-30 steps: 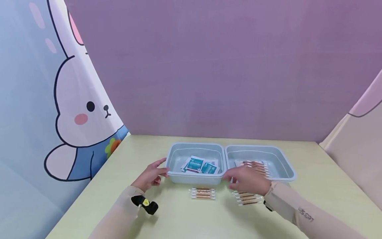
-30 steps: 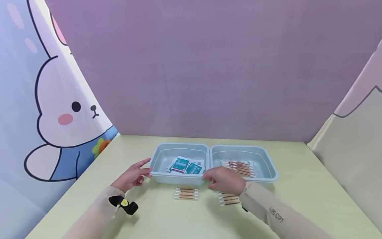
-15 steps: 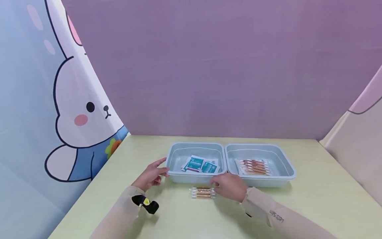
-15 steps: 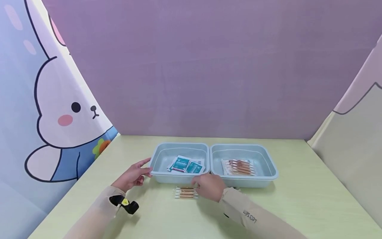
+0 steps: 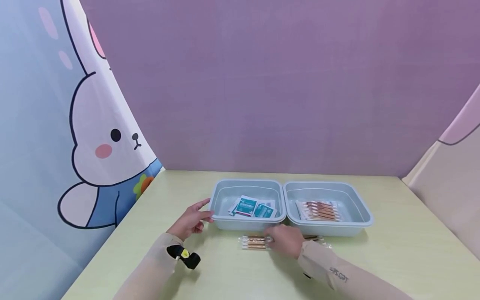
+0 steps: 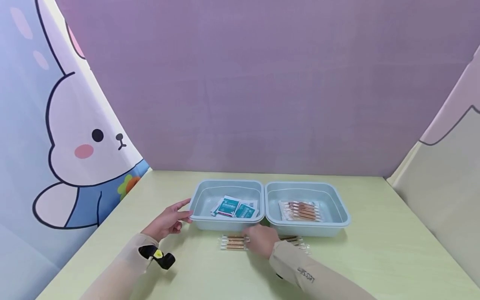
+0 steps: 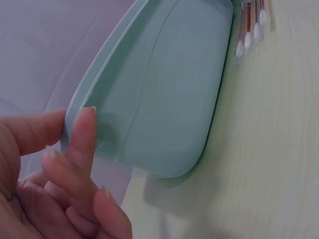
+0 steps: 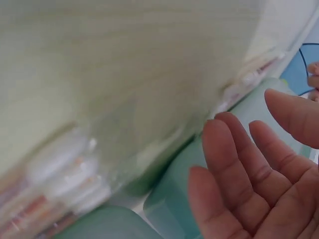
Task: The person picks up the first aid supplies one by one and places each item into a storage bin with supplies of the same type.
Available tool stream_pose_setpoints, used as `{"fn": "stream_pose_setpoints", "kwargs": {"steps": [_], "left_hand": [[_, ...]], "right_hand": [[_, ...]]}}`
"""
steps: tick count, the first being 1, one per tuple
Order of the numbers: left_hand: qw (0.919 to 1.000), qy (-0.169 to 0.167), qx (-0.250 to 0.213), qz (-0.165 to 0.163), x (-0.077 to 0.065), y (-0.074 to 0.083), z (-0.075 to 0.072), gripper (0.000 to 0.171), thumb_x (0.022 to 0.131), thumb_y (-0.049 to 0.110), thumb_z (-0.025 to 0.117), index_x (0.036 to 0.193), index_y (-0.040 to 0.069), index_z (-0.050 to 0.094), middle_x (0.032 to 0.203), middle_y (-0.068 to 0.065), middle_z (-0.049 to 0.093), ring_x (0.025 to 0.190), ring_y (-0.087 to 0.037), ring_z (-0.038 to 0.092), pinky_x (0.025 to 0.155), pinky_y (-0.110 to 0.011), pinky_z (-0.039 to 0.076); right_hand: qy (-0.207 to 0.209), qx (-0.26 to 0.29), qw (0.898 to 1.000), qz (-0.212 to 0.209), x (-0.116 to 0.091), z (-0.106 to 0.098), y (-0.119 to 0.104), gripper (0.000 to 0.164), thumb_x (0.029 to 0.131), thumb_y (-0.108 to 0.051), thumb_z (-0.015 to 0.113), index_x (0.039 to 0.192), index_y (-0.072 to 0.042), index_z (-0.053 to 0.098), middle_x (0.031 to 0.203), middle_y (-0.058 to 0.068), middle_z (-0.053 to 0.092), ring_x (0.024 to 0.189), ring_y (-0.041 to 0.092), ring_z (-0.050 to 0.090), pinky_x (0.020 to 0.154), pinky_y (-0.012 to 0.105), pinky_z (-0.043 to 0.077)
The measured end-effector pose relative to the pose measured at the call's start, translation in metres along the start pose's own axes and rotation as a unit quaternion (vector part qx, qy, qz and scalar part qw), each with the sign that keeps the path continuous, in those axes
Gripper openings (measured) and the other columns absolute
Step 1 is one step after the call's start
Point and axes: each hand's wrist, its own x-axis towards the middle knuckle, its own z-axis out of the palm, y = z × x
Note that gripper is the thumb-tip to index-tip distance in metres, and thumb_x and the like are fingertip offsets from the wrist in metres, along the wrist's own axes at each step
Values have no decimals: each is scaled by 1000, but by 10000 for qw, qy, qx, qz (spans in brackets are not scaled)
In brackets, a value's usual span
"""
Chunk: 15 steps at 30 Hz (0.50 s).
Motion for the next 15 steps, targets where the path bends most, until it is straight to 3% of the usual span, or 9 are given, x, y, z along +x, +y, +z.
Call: {"fn": "stream_pose_setpoints", "kwargs": {"steps": [5,15], "left_hand": [[10000,-5,14,29,1,1,-1,60,94,13,60,148,10,36,72,-3,65,47,-12,38,48,-23,34],[10000,-3,67,54,0,0,0,58,94,15,60,147,11,38,72,-2,65,48,-13,38,49,-23,34]], "right_hand": [[-75,-62,9998,179,3,5,0,15,80,-10,72,95,-11,72,87,2,71,77,21,66,60,38,52],[-248,-21,9986,467,8,15,3,7,82,-13,71,88,-10,69,79,1,68,69,20,64,58,36,51]]}}
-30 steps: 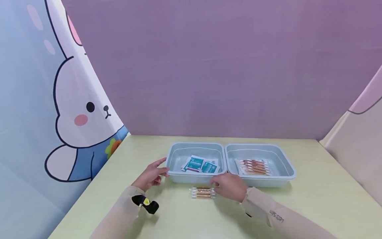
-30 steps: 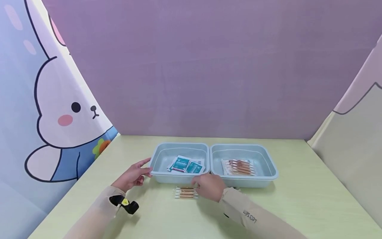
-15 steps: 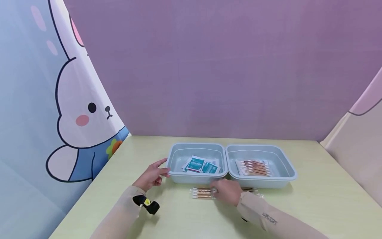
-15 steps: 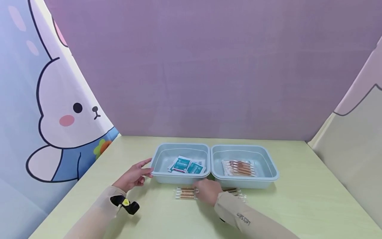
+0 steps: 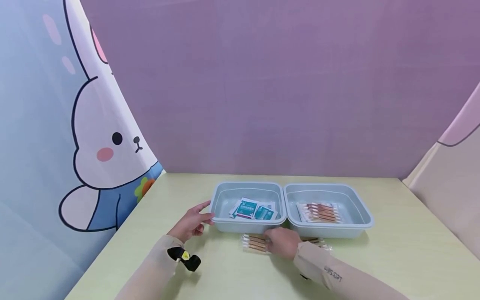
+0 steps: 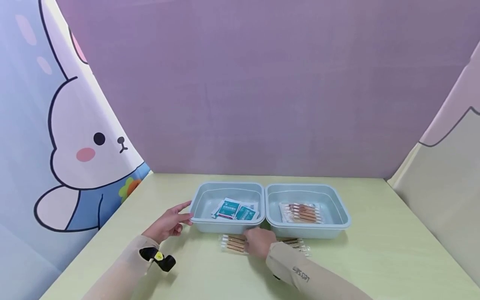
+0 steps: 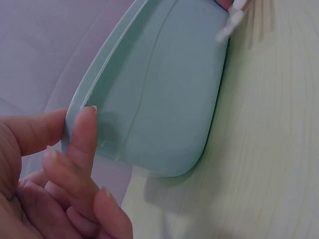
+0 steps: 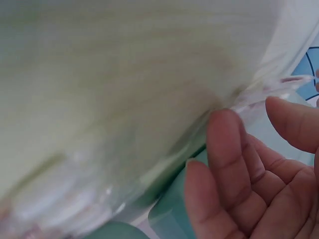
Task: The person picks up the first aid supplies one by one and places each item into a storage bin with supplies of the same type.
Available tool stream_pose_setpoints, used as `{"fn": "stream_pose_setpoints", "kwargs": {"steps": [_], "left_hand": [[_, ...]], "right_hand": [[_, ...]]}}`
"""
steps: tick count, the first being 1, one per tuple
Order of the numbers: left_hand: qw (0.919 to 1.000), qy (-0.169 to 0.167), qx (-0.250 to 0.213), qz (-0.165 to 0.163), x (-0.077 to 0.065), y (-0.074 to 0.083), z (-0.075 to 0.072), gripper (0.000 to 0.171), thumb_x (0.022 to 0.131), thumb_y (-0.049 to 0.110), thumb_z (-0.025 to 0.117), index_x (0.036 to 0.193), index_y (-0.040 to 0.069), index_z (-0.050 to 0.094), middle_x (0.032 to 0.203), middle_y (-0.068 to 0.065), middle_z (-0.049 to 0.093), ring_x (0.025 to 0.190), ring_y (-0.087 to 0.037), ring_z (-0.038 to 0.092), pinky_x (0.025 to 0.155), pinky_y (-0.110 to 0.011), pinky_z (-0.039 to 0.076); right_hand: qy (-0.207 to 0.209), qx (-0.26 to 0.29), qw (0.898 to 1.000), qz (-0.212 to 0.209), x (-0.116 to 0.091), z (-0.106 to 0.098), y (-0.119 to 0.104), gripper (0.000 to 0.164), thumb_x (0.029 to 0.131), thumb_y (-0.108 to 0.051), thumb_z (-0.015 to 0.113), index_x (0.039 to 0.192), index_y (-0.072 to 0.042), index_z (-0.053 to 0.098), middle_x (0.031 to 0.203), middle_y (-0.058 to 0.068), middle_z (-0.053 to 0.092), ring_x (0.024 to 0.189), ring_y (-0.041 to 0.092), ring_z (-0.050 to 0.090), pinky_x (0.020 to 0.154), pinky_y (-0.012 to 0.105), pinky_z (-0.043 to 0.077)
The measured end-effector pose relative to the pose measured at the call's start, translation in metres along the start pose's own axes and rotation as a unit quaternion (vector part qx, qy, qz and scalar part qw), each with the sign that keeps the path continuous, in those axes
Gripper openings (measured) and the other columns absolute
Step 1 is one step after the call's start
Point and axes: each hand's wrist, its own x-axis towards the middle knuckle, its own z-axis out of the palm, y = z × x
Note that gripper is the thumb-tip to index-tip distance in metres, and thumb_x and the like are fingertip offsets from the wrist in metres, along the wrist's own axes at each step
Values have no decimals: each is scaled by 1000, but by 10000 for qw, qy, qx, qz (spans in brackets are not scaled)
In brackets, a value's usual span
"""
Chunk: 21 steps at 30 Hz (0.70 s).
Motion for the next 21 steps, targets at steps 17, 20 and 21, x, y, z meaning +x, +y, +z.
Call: {"fn": "stream_pose_setpoints", "kwargs": {"steps": [17,20,21], "left_hand": [[10000,-38,-34,37,2,-3,0,57,95,14,59,148,12,37,70,-1,65,48,-13,38,49,-24,34],[10000,-23,-48,21,2,-3,0,57,95,15,59,148,12,37,71,-1,65,48,-13,38,49,-24,34],[10000,-22,-58,13,3,-4,0,57,95,14,59,148,12,37,70,-1,65,48,-13,38,48,-24,34]], "right_hand": [[-487,-152,9984,248,0,-2,1,25,69,-29,82,86,-15,71,79,-3,67,72,17,62,60,36,51],[-597,-22,9976,347,2,-2,3,25,68,-29,83,84,-16,70,79,-5,65,72,16,60,61,37,50],[-610,5,9975,367,2,-1,5,24,67,-29,83,82,-17,69,77,-6,64,71,15,59,60,36,49]]}}
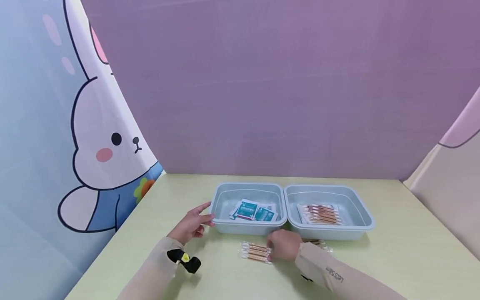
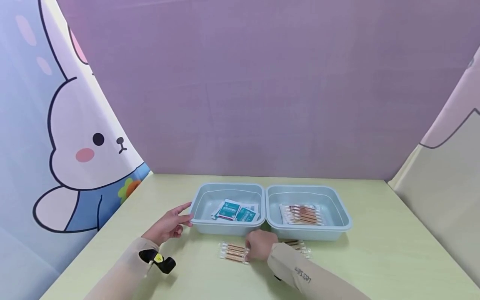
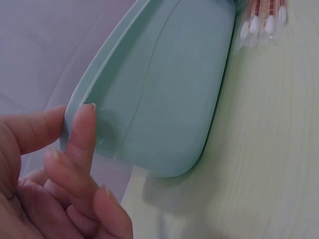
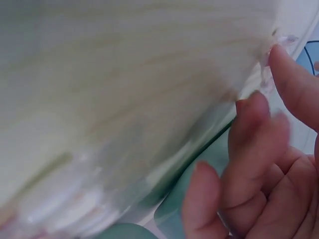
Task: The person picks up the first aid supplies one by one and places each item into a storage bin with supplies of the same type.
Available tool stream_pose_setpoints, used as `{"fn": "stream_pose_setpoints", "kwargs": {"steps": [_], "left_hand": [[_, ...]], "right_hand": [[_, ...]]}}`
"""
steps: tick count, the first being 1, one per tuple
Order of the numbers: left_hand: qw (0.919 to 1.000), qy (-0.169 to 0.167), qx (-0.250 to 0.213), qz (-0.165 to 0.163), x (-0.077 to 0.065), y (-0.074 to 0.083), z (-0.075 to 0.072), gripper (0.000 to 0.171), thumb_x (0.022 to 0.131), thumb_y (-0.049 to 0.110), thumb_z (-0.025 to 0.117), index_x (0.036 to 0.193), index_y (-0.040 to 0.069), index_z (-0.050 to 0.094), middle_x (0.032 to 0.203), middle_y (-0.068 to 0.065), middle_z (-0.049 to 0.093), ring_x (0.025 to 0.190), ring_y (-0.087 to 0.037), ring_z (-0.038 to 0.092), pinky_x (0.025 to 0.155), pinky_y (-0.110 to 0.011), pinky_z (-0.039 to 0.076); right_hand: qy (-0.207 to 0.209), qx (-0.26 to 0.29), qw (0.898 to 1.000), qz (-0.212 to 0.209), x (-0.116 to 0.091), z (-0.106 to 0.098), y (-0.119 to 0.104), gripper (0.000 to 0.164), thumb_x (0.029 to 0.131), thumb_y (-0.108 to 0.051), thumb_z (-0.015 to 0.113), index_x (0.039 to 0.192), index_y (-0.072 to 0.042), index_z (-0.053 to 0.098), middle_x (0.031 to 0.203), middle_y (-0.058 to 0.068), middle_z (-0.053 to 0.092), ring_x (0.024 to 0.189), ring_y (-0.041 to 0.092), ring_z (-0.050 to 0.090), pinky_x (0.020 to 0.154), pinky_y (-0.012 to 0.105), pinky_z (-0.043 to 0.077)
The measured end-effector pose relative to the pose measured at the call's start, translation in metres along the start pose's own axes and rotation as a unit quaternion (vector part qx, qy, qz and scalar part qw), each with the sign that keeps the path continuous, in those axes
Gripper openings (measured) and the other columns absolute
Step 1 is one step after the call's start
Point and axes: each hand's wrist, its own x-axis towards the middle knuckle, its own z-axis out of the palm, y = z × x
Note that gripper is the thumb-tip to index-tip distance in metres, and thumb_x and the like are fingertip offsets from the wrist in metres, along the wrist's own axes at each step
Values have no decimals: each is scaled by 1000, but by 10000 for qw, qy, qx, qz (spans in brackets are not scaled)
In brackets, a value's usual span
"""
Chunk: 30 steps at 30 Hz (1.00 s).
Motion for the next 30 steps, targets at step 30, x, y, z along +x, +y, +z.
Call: {"fn": "stream_pose_setpoints", "kwargs": {"steps": [30], "left_hand": [[10000,5,-96,10,0,-1,0,57,95,16,59,147,11,37,73,-3,65,48,-12,38,50,-24,35]], "right_hand": [[-152,2639,9617,-725,-14,-2,24,5,87,-7,67,83,-9,64,55,-6,52,45,7,46,44,21,39]]}}
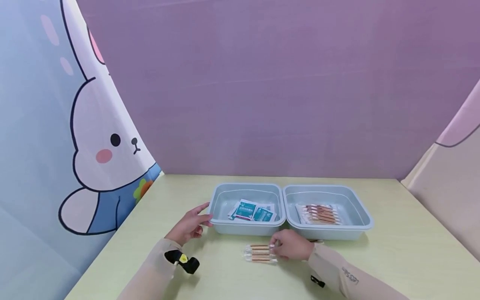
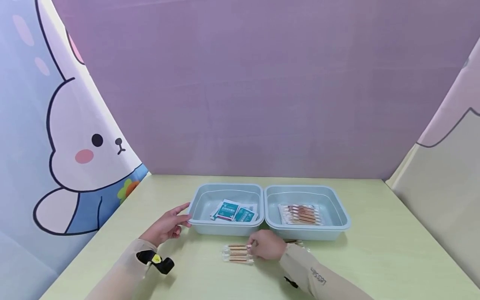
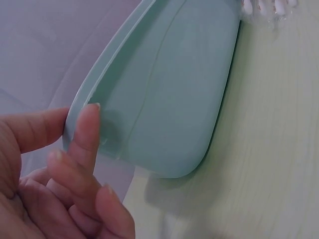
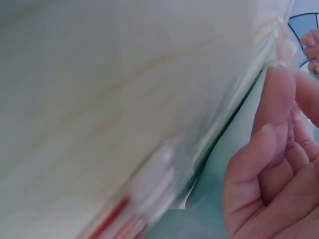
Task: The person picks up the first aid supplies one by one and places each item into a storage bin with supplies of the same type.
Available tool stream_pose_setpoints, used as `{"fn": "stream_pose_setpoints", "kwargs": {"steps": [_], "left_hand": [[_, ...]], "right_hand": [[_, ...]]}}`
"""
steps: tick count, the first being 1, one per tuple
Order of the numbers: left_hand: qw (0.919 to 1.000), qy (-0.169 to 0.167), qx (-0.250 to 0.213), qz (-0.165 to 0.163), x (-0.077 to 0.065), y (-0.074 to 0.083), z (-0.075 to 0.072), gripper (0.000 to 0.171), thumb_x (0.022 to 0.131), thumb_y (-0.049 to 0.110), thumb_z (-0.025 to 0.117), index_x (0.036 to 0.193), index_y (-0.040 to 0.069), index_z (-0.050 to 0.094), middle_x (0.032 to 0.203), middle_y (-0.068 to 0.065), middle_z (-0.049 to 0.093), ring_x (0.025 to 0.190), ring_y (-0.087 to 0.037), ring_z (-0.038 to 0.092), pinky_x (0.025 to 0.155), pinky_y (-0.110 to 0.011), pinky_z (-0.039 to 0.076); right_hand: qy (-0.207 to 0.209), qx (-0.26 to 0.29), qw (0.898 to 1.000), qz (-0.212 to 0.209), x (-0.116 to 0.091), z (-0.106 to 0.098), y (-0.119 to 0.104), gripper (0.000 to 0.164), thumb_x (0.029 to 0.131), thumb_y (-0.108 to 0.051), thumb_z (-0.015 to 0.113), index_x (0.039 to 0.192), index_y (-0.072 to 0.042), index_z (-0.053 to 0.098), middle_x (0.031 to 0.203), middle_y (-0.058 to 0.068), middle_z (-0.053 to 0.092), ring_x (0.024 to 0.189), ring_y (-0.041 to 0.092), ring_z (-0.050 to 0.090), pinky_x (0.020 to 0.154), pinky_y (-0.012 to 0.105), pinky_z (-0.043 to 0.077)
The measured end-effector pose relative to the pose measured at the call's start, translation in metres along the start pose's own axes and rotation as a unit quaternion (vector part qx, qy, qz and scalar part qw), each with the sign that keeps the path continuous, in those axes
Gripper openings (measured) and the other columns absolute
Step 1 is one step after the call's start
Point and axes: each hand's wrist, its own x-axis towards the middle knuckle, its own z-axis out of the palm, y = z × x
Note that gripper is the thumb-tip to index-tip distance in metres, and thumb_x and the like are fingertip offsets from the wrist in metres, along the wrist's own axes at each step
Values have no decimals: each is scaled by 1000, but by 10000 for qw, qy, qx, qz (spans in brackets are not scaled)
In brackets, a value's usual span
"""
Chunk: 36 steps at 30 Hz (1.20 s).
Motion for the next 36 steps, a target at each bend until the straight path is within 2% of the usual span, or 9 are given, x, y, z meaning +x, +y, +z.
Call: {"fn": "stream_pose_setpoints", "kwargs": {"steps": [3,8,12,18,25,36], "left_hand": [[10000,19,15,-29,-1,0,-1,56,96,17,58,147,11,37,73,-2,65,48,-12,38,51,-24,36],[9999,64,41,-80,-2,2,0,57,95,18,59,147,12,37,73,-3,65,49,-13,39,52,-24,36],[10000,62,26,-53,-3,3,-1,57,95,19,58,147,13,37,73,-2,65,49,-12,39,51,-24,36],[10000,9,-56,-31,-5,1,-2,56,96,17,58,148,12,37,72,-1,65,48,-12,39,50,-24,35],[10000,-9,-58,-19,-6,2,-2,58,95,18,58,148,13,36,72,-1,65,48,-12,40,50,-24,35],[10000,-18,-93,-19,-5,1,-2,57,95,17,58,148,13,37,72,-1,65,48,-11,39,49,-23,34]], "right_hand": [[31,370,9993,-40,-3,-3,2,2,88,-7,66,87,-5,65,61,-3,57,48,10,49,44,23,43],[92,980,9951,-4,-8,-13,3,7,89,-6,65,93,0,65,67,2,60,54,14,54,49,28,50],[76,1043,9945,74,-11,-18,1,9,90,-8,65,94,-1,66,68,2,61,55,13,55,52,30,51],[-69,1227,9924,-26,-15,-20,2,13,90,-8,64,97,2,66,68,2,61,56,11,55,55,29,52],[-7,1161,9925,-393,-21,-28,6,16,92,-8,62,99,6,64,66,2,60,59,9,56,58,27,52],[5,1529,9877,-342,-37,-52,9,14,93,-9,61,99,3,63,74,0,60,65,11,57,62,31,54]]}}
